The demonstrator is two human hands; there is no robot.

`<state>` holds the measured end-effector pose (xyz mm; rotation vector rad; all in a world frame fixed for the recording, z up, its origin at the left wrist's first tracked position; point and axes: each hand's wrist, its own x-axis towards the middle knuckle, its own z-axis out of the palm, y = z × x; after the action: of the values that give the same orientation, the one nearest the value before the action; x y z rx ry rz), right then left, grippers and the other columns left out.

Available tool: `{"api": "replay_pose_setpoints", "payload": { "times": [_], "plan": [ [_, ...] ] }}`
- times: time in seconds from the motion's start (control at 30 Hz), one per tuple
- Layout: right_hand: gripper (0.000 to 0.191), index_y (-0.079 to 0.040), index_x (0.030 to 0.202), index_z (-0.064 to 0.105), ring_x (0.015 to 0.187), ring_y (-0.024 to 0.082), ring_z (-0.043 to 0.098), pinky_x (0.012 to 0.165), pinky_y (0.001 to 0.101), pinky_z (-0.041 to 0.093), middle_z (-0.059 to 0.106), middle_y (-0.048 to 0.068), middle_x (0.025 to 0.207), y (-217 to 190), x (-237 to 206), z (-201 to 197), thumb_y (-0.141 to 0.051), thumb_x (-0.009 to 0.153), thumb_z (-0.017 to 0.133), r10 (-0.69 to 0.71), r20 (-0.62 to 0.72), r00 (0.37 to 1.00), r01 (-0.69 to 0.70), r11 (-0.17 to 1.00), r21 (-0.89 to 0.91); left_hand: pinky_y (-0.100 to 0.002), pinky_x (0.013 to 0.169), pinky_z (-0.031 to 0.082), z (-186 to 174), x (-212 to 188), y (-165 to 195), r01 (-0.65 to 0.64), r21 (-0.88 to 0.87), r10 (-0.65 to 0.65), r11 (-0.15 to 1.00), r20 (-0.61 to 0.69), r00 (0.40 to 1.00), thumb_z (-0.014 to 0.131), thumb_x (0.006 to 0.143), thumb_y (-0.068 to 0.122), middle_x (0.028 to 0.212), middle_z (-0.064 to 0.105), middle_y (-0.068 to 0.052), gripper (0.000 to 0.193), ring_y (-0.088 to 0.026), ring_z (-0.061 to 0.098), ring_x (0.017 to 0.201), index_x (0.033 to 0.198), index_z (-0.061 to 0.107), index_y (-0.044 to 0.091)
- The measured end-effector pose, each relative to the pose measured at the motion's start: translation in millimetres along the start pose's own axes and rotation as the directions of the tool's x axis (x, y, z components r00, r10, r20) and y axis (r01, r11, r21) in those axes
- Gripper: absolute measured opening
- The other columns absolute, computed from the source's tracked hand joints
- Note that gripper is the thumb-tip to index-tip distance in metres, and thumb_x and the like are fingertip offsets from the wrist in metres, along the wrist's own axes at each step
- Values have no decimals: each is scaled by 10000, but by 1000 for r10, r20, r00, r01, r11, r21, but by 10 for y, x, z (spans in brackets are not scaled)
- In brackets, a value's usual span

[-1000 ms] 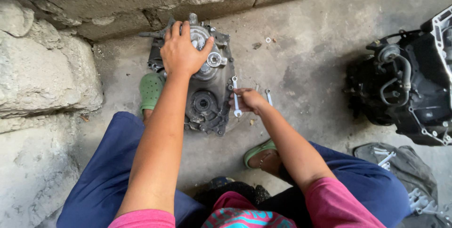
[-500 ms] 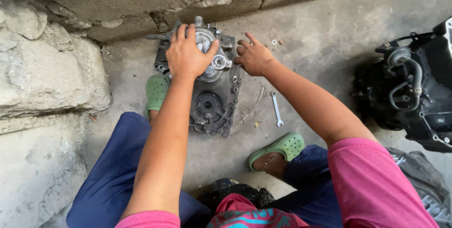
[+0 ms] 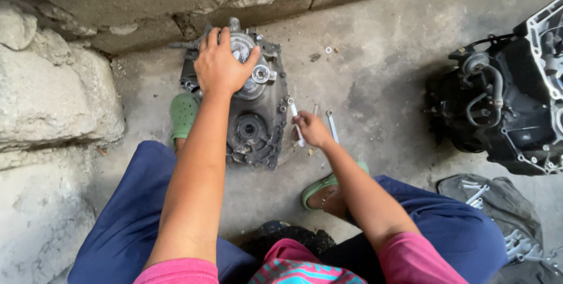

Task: The person sits on the floor and uses a wrench to loosen and remove bolts from a disassembled engine block. They repeatedly reposition the wrench and adjust their grip while working on multiple bolt locations around the engine casing.

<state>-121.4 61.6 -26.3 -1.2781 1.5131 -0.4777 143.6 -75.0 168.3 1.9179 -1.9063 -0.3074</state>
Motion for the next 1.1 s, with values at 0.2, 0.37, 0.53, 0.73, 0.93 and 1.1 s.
{"api": "replay_pose_setpoints", "payload": {
  "times": [0.2,0.37,0.53,0.73,0.93,1.1],
  "plan": [
    [302,-48,1037,646,608,197,665,553,343,492,719,109,726,62,45,261,-313,1065,504,131,-5,991,-122,941,317,-533,968,504,26,20,-24,-19,19,19,1000,-17,1000,714,839,680,1423,561,-182,826,-416,532,1289,1366,608,53],
    [312,-37,1018,654,587,228,701,559,359,568,712,134,711,-67,131,132,-316,1062,519,166,71,984,-180,919,349,-539,955,506,37,19,-27,-9,11,9,1000,-1,1000,713,838,679,1424,557,-185,834,-422,531,1283,1371,602,47],
    [279,-79,1038,657,610,244,707,563,392,562,721,118,754,-113,229,136,-319,1051,515,361,170,917,-399,849,346,-544,956,506,8,18,-4,-8,10,8,1000,1,1000,714,834,676,1421,557,-183,826,-420,528,1291,1364,609,51],
    [278,-189,1109,715,1001,265,638,886,525,444,716,56,1053,-247,504,-516,-383,983,562,118,269,956,-2,919,-394,-550,947,508,14,13,3,-6,12,6,1000,-1,1000,708,836,675,1424,554,-182,825,-420,522,1298,1365,608,49],
    [357,-349,1199,723,1332,267,492,1175,661,174,690,-11,1262,-1294,936,-852,-550,926,611,124,269,955,253,131,-959,-543,953,509,14,2,5,-1,5,1,1000,-6,1000,704,831,675,1423,553,-189,835,-417,523,1299,1373,601,48],
    [296,-279,1159,792,1396,229,476,1257,592,129,704,-31,1279,-1785,1033,-525,-398,952,616,35,505,862,484,-351,-802,-542,949,507,-14,2,23,-7,10,7,1000,-12,1000,707,828,680,1424,551,-188,836,-415,523,1302,1372,600,54]
  ]
}}
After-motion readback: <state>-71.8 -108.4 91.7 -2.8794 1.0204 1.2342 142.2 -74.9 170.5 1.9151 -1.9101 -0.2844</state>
